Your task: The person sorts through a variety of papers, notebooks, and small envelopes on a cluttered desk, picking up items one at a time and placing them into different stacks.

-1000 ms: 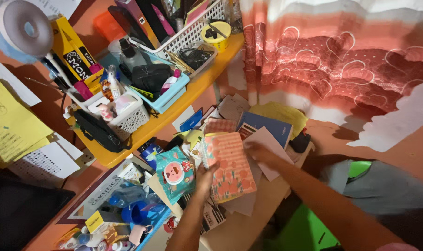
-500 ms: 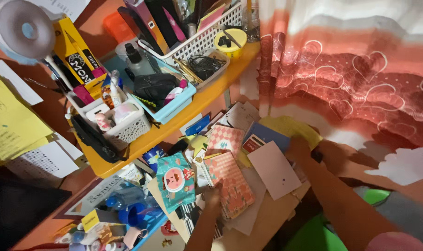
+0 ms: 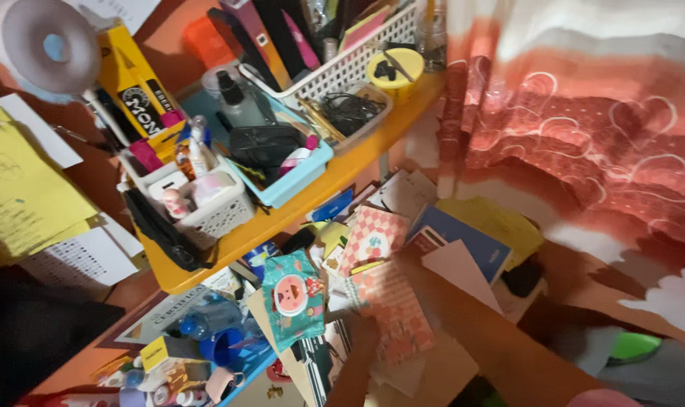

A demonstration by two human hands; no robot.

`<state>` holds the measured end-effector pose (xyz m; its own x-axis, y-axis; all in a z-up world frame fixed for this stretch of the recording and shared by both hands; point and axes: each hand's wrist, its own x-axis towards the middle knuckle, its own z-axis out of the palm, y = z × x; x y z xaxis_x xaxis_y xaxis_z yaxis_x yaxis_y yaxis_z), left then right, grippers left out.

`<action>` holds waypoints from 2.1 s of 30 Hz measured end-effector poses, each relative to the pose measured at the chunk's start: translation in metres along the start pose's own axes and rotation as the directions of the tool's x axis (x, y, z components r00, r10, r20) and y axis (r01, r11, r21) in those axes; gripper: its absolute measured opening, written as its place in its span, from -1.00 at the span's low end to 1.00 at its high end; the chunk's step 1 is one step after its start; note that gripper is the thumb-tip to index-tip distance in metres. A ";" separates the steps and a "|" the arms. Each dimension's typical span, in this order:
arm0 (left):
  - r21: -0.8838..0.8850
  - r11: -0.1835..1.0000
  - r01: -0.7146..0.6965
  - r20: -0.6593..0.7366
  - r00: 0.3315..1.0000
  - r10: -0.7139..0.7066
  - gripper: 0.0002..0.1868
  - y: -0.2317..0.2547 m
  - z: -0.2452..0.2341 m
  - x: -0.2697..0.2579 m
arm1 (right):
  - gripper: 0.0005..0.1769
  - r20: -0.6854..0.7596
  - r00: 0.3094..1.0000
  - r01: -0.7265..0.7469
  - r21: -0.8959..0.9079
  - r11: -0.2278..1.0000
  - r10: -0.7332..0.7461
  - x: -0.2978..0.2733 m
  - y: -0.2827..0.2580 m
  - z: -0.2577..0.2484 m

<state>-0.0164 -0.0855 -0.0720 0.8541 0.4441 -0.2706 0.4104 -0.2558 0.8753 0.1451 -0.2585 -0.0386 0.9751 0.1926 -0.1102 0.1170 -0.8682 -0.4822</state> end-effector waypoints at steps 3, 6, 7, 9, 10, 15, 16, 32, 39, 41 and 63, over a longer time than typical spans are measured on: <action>-0.009 1.000 0.010 0.004 1.000 -0.010 -0.36 -0.003 -0.006 0.000 | -0.50 0.024 0.999 -0.036 -0.055 0.998 0.037 0.001 -0.010 0.009; -0.011 1.000 0.012 0.006 1.000 -0.012 -0.37 -0.004 -0.008 0.001 | -0.54 0.023 0.998 -0.059 -0.077 0.995 0.061 0.004 -0.011 0.008; -0.012 1.000 0.013 0.010 1.000 -0.013 -0.38 -0.005 -0.008 0.000 | -0.55 0.023 0.997 -0.066 -0.081 0.995 0.068 0.005 -0.011 0.008; -0.010 1.000 0.015 0.016 1.000 -0.015 -0.38 -0.006 -0.006 -0.002 | -0.57 0.024 0.996 -0.079 -0.079 0.994 0.081 0.011 -0.010 0.005; -0.010 1.000 0.017 0.017 1.000 -0.017 -0.39 -0.007 -0.007 -0.002 | -0.58 0.026 0.996 -0.084 -0.076 0.994 0.086 0.012 -0.010 0.005; -0.002 1.000 0.019 0.023 1.000 -0.019 -0.40 -0.009 -0.007 -0.002 | -0.64 0.038 0.995 -0.093 -0.072 0.993 0.096 0.008 -0.007 0.008; -0.001 1.000 0.019 0.025 1.000 -0.019 -0.41 -0.010 -0.008 -0.001 | -0.65 0.039 0.995 -0.094 -0.079 0.992 0.097 0.007 -0.006 0.008; -0.010 1.000 0.027 0.039 0.999 -0.026 -0.46 -0.022 -0.008 -0.005 | -0.73 -0.004 0.997 -0.080 -0.101 0.992 0.080 0.049 -0.030 0.014; -0.008 1.000 0.008 0.025 1.000 -0.008 -0.48 -0.029 -0.010 -0.001 | -0.71 -0.040 0.997 0.047 -0.258 0.965 -0.059 0.047 -0.044 0.043; -0.010 1.000 0.008 0.027 1.000 -0.008 -0.49 -0.030 -0.011 -0.002 | -0.73 -0.058 0.992 0.095 -0.227 0.969 -0.111 0.045 -0.038 0.043; -0.079 0.997 0.028 0.151 0.988 -0.015 -0.62 -0.020 -0.011 0.005 | -0.88 -0.221 0.433 0.848 -0.228 0.478 -0.874 -0.082 -0.073 -0.115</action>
<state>-0.0243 -0.0688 -0.0864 0.8861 0.3134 -0.3415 0.4073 -0.1751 0.8963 0.0785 -0.2634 0.1053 0.3615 0.7411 0.5658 0.9261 -0.3558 -0.1256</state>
